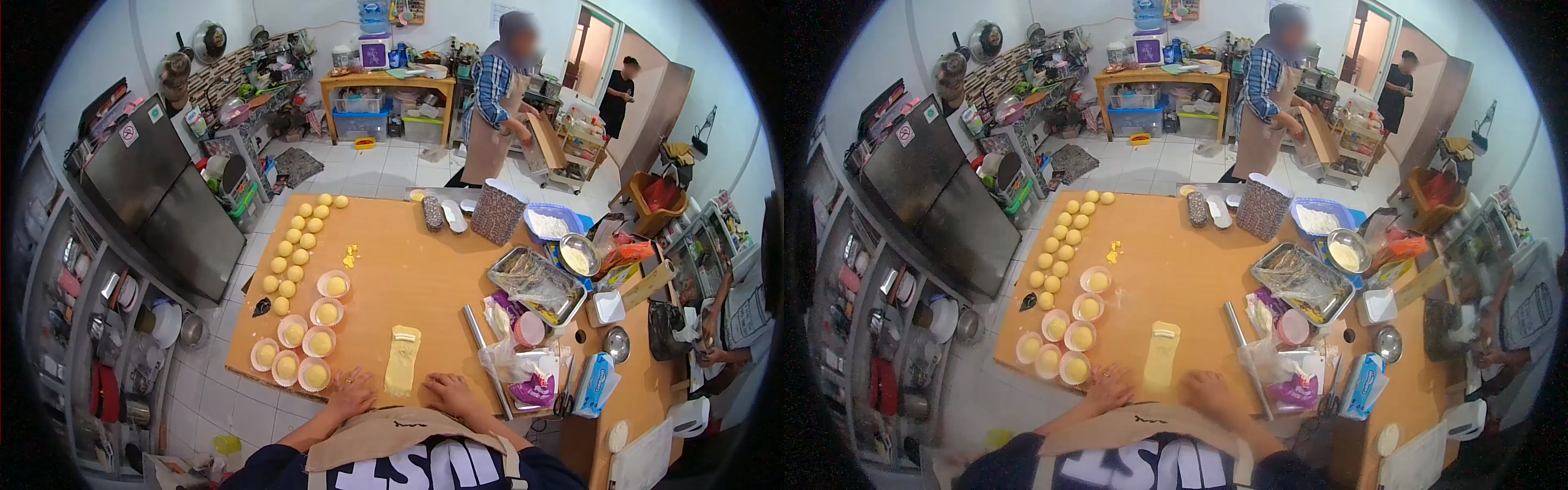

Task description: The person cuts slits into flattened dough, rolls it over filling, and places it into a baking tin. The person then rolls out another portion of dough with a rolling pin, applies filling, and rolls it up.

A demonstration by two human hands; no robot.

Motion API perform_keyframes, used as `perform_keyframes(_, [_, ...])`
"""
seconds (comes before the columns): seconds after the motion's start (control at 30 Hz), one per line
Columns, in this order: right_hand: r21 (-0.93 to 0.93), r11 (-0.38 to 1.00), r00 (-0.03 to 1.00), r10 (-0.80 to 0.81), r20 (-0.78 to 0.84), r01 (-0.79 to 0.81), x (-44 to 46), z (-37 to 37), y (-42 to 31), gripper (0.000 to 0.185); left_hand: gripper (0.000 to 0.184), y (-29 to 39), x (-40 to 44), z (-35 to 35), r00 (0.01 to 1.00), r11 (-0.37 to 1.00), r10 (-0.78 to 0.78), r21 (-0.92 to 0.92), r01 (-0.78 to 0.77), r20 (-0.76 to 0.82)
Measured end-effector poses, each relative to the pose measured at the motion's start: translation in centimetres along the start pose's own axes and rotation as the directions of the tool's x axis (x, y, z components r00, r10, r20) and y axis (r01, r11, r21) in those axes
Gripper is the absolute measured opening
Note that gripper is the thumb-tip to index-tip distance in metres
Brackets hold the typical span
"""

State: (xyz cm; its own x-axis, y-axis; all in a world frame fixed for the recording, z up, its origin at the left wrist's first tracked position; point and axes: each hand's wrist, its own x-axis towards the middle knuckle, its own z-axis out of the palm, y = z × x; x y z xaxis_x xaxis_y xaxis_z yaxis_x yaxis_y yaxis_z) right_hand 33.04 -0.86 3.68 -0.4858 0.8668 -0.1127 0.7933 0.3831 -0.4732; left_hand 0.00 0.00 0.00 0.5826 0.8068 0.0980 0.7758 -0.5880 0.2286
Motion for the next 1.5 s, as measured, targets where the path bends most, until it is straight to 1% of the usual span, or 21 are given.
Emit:
perform_keyframes(0.07, [0.004,1.000,1.000,0.002,-0.022,-0.002,-0.2,0.5,0.0,0.065,0.022,0.0,-0.2,-0.3,1.000,1.000,-0.016,-0.018,0.016,-0.007])
perform_keyframes(0.17, [-0.042,0.999,1.000,0.007,-0.019,-0.008,0.4,-1.5,-1.0,0.065,0.020,-0.1,0.7,-1.4,1.000,1.000,0.003,0.022,-0.003,0.001])
perform_keyframes(0.27, [-0.074,0.991,0.994,0.112,0.002,-0.112,0.9,-0.9,-2.4,0.066,0.019,-0.3,-0.2,-1.7,0.998,1.000,0.006,0.029,-0.008,0.057])
perform_keyframes(0.37, [-0.099,0.981,0.986,0.168,0.006,-0.166,0.9,-1.2,-4.3,0.063,0.020,-0.8,-1.3,-1.6,0.997,0.998,0.019,0.054,-0.015,-0.072])
perform_keyframes(0.47, [-0.115,0.967,0.973,0.222,-0.058,-0.228,1.4,1.2,-4.0,0.058,0.022,-1.8,-2.4,-3.3,0.998,0.999,0.030,-0.009,-0.031,-0.055])
perform_keyframes(0.57, [-0.167,0.924,0.939,0.344,-0.023,-0.343,2.1,1.7,-5.2,0.046,0.023,-2.6,-4.0,-5.1,0.996,0.994,-0.010,-0.106,0.000,-0.093])
perform_keyframes(0.67, [-0.138,0.889,0.900,0.425,-0.098,-0.436,2.8,2.6,-6.0,0.038,0.023,-3.6,-6.0,-6.7,0.991,0.985,-0.002,-0.170,-0.021,-0.132])
perform_keyframes(0.77, [-0.125,0.833,0.842,0.532,-0.090,-0.539,3.5,1.4,-8.0,0.033,0.021,-4.6,-7.8,-8.0,0.991,0.982,0.020,-0.184,-0.044,-0.130])
perform_keyframes(0.87, [-0.097,0.824,0.826,0.544,-0.147,-0.559,3.3,2.4,-8.3,0.036,0.020,-5.6,-9.2,-8.8,0.978,0.968,0.067,-0.224,-0.112,-0.199])
perform_keyframes(0.97, [-0.054,0.726,0.726,0.676,-0.127,-0.686,4.0,2.5,-8.5,0.049,0.019,-6.1,-10.2,-10.0,0.981,0.963,0.081,-0.240,-0.123,-0.177])
perform_keyframes(1.07, [0.041,0.714,0.676,0.678,-0.290,-0.699,2.7,4.7,-6.5,0.071,0.017,-6.4,-11.1,-11.1,0.978,0.965,0.097,-0.222,-0.137,-0.182])
perform_keyframes(1.17, [0.126,0.648,0.608,0.754,-0.248,-0.751,2.3,3.8,-7.3,0.047,0.016,-7.2,-12.1,-11.1,0.986,0.960,0.091,-0.250,-0.124,-0.143])
perform_keyframes(1.27, [0.110,0.655,0.628,0.751,-0.204,-0.747,2.1,2.5,-8.6,0.049,0.016,-7.5,-12.8,-11.3,0.989,0.961,0.065,-0.258,-0.098,-0.137])
perform_keyframes(1.47, [0.113,0.628,0.601,0.773,-0.203,-0.770,2.6,3.6,-7.2,0.062,0.017,-7.9,-12.8,-10.7,0.985,0.962,0.084,-0.246,-0.119,-0.147])
perform_keyframes(1.5, [0.088,0.631,0.609,0.771,-0.186,-0.771,2.4,3.2,-7.6,0.063,0.017,-7.8,-12.8,-10.7,0.985,0.960,0.086,-0.253,-0.122,-0.148])
